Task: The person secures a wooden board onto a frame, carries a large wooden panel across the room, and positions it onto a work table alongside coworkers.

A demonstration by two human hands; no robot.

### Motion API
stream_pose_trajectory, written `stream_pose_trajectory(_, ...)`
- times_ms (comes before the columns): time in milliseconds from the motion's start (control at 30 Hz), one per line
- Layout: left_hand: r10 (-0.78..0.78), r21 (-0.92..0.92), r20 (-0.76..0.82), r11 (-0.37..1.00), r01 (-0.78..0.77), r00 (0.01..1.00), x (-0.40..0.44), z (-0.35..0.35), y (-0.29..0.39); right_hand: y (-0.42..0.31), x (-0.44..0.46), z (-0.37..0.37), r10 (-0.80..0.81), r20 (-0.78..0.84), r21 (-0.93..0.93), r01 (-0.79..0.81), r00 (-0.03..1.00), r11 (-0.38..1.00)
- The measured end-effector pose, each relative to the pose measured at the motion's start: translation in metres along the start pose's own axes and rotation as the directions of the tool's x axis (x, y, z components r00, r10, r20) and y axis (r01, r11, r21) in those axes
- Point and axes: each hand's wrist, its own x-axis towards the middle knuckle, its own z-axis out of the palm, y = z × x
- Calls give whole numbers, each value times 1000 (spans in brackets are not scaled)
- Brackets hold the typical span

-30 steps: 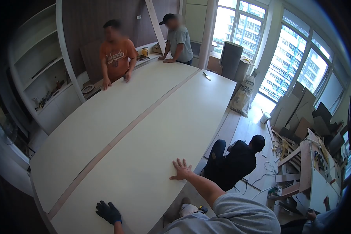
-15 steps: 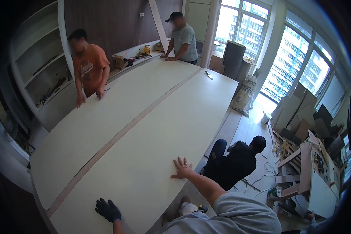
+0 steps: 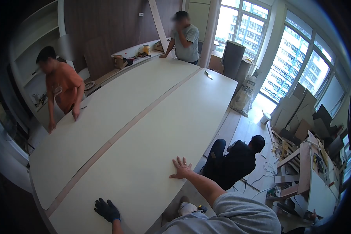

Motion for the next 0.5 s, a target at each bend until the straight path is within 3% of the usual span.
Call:
stream_pose_trajectory(367,21,-33,-5,999,-22,1000,0,-7,3,4,-2,-5,0,-5,-9,0,1000,1000)
stream_pose_trajectory(500,50,-85,-95,995,-58,994,3,19,-4,3,2,-6,-30,15,-36,31,999,999)
